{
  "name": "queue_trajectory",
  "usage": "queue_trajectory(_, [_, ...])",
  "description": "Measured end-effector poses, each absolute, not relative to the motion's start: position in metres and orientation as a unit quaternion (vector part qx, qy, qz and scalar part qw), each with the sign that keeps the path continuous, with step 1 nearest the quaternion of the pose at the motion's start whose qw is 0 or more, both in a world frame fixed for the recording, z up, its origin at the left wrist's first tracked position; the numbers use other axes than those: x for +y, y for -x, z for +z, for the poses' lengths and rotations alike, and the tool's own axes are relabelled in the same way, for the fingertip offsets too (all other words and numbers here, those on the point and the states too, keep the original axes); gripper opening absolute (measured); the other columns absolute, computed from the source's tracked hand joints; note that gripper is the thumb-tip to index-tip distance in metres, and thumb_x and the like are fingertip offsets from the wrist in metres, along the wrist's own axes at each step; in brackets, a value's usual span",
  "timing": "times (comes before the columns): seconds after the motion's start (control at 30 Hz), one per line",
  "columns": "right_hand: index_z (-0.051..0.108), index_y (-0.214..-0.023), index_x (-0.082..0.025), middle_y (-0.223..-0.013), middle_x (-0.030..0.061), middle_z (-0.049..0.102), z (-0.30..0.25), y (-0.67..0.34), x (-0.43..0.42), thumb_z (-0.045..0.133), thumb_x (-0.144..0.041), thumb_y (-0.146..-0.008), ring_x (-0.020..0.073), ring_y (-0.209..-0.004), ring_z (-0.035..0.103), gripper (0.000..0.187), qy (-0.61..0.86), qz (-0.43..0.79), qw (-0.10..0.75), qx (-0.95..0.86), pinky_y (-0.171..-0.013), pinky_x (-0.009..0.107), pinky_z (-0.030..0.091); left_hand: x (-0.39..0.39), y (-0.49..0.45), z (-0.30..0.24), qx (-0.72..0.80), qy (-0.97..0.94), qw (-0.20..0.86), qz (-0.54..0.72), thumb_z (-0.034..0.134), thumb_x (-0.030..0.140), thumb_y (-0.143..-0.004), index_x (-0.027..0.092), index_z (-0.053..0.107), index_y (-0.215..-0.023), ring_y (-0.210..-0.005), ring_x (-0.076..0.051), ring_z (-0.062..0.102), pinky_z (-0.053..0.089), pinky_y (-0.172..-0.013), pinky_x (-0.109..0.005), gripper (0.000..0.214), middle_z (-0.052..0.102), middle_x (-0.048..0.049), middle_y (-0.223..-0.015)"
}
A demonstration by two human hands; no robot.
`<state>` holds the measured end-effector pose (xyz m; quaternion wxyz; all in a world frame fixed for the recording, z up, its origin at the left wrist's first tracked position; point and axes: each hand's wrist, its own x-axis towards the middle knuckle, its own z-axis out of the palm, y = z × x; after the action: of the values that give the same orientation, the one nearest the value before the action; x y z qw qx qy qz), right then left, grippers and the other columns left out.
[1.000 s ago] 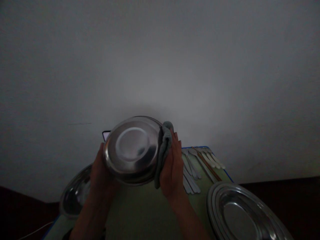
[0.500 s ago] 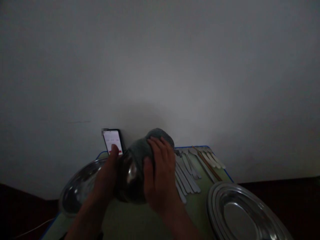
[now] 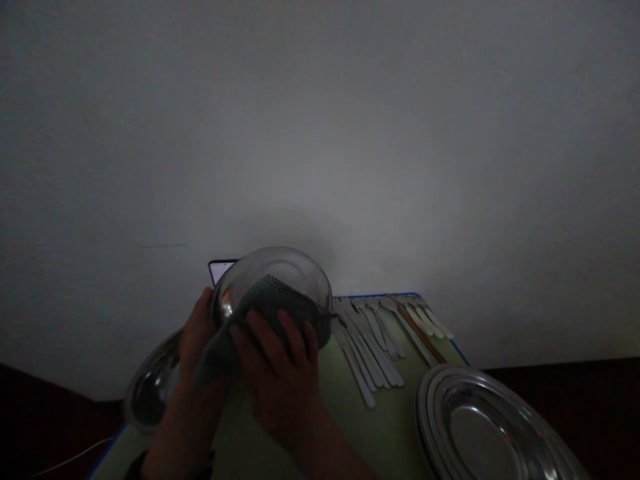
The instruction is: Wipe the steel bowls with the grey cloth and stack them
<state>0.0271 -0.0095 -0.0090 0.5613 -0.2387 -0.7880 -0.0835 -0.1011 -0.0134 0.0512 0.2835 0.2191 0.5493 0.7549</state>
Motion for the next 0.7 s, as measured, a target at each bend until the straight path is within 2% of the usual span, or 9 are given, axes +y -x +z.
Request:
queue_trajectory(0.03, [0.034, -0.145, -0.028, -0.142, 0.0014, 0.050, -0.011, -0.027, -0.007, 0.042, -0.021, -0.092, 0.0227, -0.144, 0.019, 0.054, 0.246, -0.087, 0.566, -0.782, -0.118, 0.048, 0.017, -0.012, 0.101, 0.053, 0.533, -0.190, 0.299, 0.768, 0.048, 0.042, -0.087, 0.019, 0.068, -0.092, -0.085, -0.020, 0.069, 0.056, -0.073, -0.028, 0.032, 0.071, -0.0013, -0.072])
queue_trajectory(0.13, [0.014, -0.152, -0.025, -0.159, 0.0050, 0.017, -0.010, -0.032, 0.001, 0.038, -0.024, -0.093, 0.0290, -0.146, 0.012, 0.063, 0.264, -0.056, 0.584, -0.766, -0.114, 0.055, 0.023, -0.008, 0.092, 0.060, 0.445, -0.113, 0.388, 0.799, 0.046, 0.033, -0.089, 0.015, 0.068, -0.102, -0.094, -0.022, 0.069, 0.054, -0.084, -0.032, 0.032, 0.074, -0.0047, -0.082])
queue_trajectory(0.2, [0.008, -0.152, -0.024, -0.161, 0.0062, 0.007, -0.004, -0.037, 0.007, 0.035, -0.026, -0.094, 0.0307, -0.146, 0.012, 0.064, 0.268, -0.002, 0.603, -0.752, -0.113, 0.059, 0.023, -0.008, 0.086, 0.065, 0.378, -0.093, 0.438, 0.810, 0.047, 0.030, -0.089, 0.013, 0.068, -0.106, -0.098, -0.024, 0.068, 0.053, -0.089, -0.035, 0.031, 0.075, -0.0067, -0.088])
queue_trajectory(0.33, [0.015, -0.151, -0.026, -0.158, 0.0051, 0.020, 0.012, -0.054, 0.022, 0.027, -0.032, -0.097, 0.0251, -0.145, 0.020, 0.055, 0.270, 0.159, 0.635, -0.706, -0.116, 0.055, 0.022, -0.011, 0.082, 0.068, 0.365, -0.113, 0.437, 0.814, 0.050, 0.028, -0.088, 0.013, 0.069, -0.099, -0.093, -0.023, 0.069, 0.054, -0.086, -0.034, 0.026, 0.075, -0.0062, -0.083])
queue_trajectory(0.4, [0.026, -0.148, -0.026, -0.155, 0.0039, 0.031, 0.020, -0.064, 0.030, 0.025, -0.039, -0.098, 0.0213, -0.143, 0.027, 0.052, 0.299, 0.257, 0.630, -0.669, -0.116, 0.048, 0.026, -0.014, 0.082, 0.068, 0.387, -0.103, 0.445, 0.801, 0.053, 0.030, -0.088, 0.014, 0.068, -0.092, -0.084, -0.022, 0.071, 0.055, -0.082, -0.033, 0.022, 0.074, -0.0039, -0.073])
queue_trajectory(0.47, [0.042, -0.141, -0.024, -0.147, 0.0045, 0.045, 0.027, -0.074, 0.038, 0.030, -0.049, -0.095, 0.0215, -0.138, 0.037, 0.053, 0.352, 0.358, 0.608, -0.615, -0.114, 0.044, 0.031, -0.016, 0.081, 0.068, 0.418, -0.089, 0.447, 0.786, 0.057, 0.033, -0.086, 0.015, 0.066, -0.089, -0.075, -0.021, 0.071, 0.056, -0.076, -0.032, 0.021, 0.071, -0.0013, -0.065])
queue_trajectory(0.53, [0.058, -0.126, -0.021, -0.130, 0.0070, 0.062, 0.034, -0.083, 0.045, 0.041, -0.058, -0.088, 0.0255, -0.127, 0.051, 0.055, 0.402, 0.468, 0.571, -0.542, -0.105, 0.044, 0.041, -0.018, 0.081, 0.069, 0.452, -0.085, 0.441, 0.771, 0.061, 0.040, -0.082, 0.016, 0.066, -0.089, -0.070, -0.021, 0.070, 0.057, -0.072, -0.032, 0.025, 0.069, 0.0001, -0.062])
queue_trajectory(0.6, [0.068, -0.107, -0.018, -0.106, 0.0089, 0.073, 0.039, -0.091, 0.049, 0.052, -0.062, -0.080, 0.0288, -0.108, 0.064, 0.054, 0.409, 0.568, 0.525, -0.484, -0.089, 0.043, 0.052, -0.020, 0.082, 0.071, 0.488, -0.094, 0.428, 0.755, 0.064, 0.046, -0.077, 0.016, 0.066, -0.088, -0.072, -0.023, 0.070, 0.057, -0.070, -0.034, 0.032, 0.068, -0.0005, -0.062])
queue_trajectory(0.7, [0.068, -0.096, -0.018, -0.082, 0.0054, 0.074, 0.046, -0.103, 0.050, 0.061, -0.061, -0.075, 0.0247, -0.082, 0.068, 0.048, 0.360, 0.600, 0.525, -0.485, -0.069, 0.035, 0.055, -0.023, 0.084, 0.070, 0.559, -0.150, 0.365, 0.729, 0.064, 0.053, -0.075, 0.019, 0.067, -0.084, -0.091, -0.027, 0.068, 0.055, -0.077, -0.036, 0.036, 0.071, -0.0046, -0.076])
